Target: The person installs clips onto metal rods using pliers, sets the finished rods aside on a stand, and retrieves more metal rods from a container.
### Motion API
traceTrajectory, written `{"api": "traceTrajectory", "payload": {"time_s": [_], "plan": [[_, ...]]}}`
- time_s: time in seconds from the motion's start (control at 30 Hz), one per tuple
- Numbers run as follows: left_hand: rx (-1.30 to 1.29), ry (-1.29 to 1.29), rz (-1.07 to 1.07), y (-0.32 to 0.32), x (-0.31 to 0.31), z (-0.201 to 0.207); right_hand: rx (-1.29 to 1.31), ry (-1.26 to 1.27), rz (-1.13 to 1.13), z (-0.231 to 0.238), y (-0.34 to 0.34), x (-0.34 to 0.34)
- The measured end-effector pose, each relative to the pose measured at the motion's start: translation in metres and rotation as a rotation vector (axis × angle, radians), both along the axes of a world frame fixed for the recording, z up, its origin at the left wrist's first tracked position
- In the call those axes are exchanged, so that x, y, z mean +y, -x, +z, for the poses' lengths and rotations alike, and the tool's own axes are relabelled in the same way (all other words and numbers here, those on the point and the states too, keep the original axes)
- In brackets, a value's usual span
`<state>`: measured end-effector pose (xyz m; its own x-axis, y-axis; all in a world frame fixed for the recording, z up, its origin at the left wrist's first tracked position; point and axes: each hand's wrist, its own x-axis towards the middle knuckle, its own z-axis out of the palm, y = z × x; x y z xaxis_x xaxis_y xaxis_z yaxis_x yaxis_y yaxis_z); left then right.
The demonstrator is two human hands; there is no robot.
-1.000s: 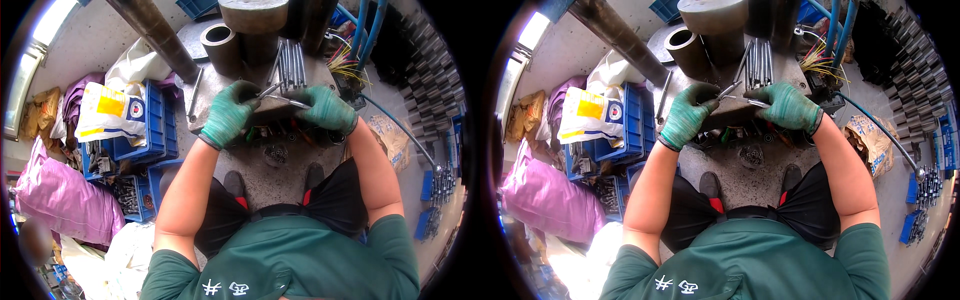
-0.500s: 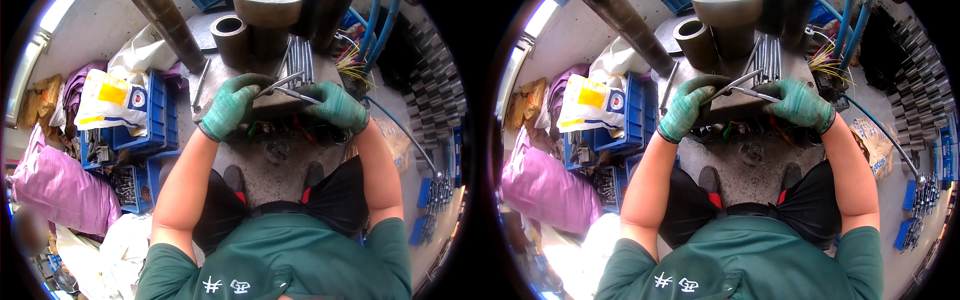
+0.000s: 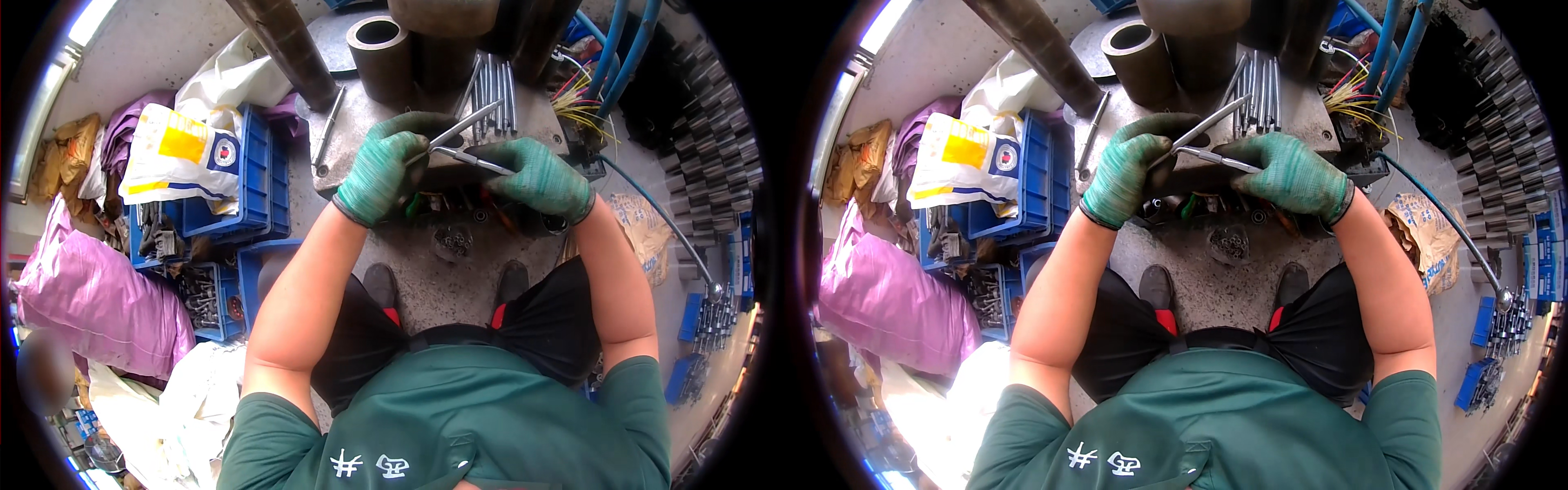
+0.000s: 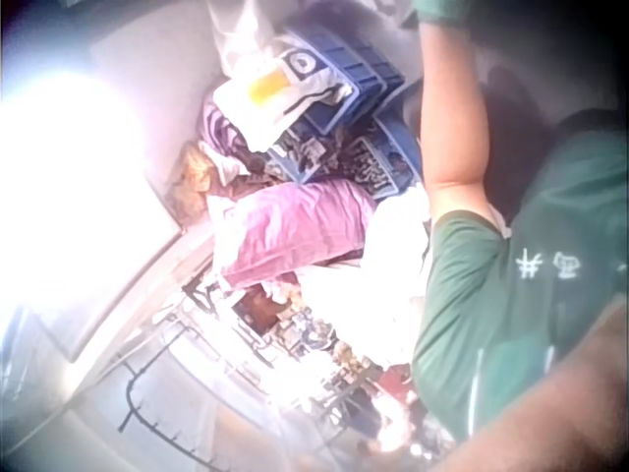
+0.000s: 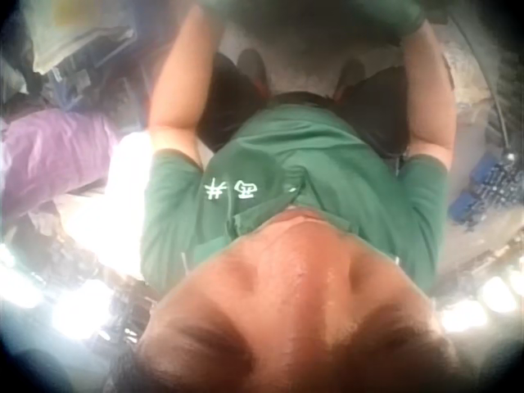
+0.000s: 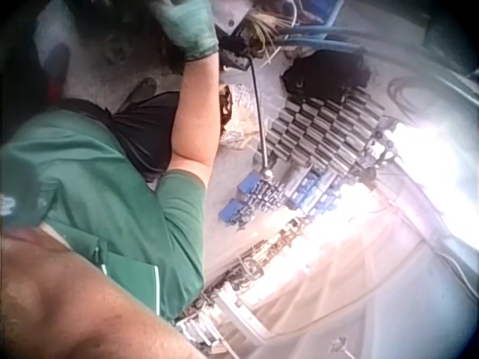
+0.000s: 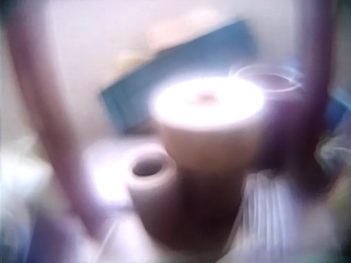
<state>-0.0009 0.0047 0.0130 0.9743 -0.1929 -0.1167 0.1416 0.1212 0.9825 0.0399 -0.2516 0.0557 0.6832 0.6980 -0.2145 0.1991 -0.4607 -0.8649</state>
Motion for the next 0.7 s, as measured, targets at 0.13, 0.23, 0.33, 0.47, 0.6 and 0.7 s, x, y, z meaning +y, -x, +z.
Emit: {"api": "traceTrajectory", "payload": {"time_s": [0.13, 0.23, 0.33, 0.47, 0.6, 0.7], "plan": [[-0.006, 0.206, -0.011, -0.002, -0.004, -0.003, 0.032, -0.048, -0.014, -0.004, 0.001, 0.000], [0.040, 0.305, -0.030, -0.003, -0.004, -0.002, -0.025, -0.103, -0.045, -0.014, 0.001, -0.001], [0.111, 0.479, -0.050, -0.005, -0.004, -0.005, -0.176, -0.149, -0.030, -0.027, 0.000, -0.001], [0.151, 0.642, -0.128, -0.005, 0.000, -0.008, 0.383, -0.281, -0.037, -0.023, 0.003, -0.005], [0.177, 0.897, -0.124, -0.007, -0.001, -0.009, 0.606, -0.349, -0.039, -0.011, 0.006, -0.009], [0.145, 0.933, -0.136, -0.014, 0.011, -0.015, 0.566, -0.413, -0.061, -0.019, 0.005, -0.010]]}}
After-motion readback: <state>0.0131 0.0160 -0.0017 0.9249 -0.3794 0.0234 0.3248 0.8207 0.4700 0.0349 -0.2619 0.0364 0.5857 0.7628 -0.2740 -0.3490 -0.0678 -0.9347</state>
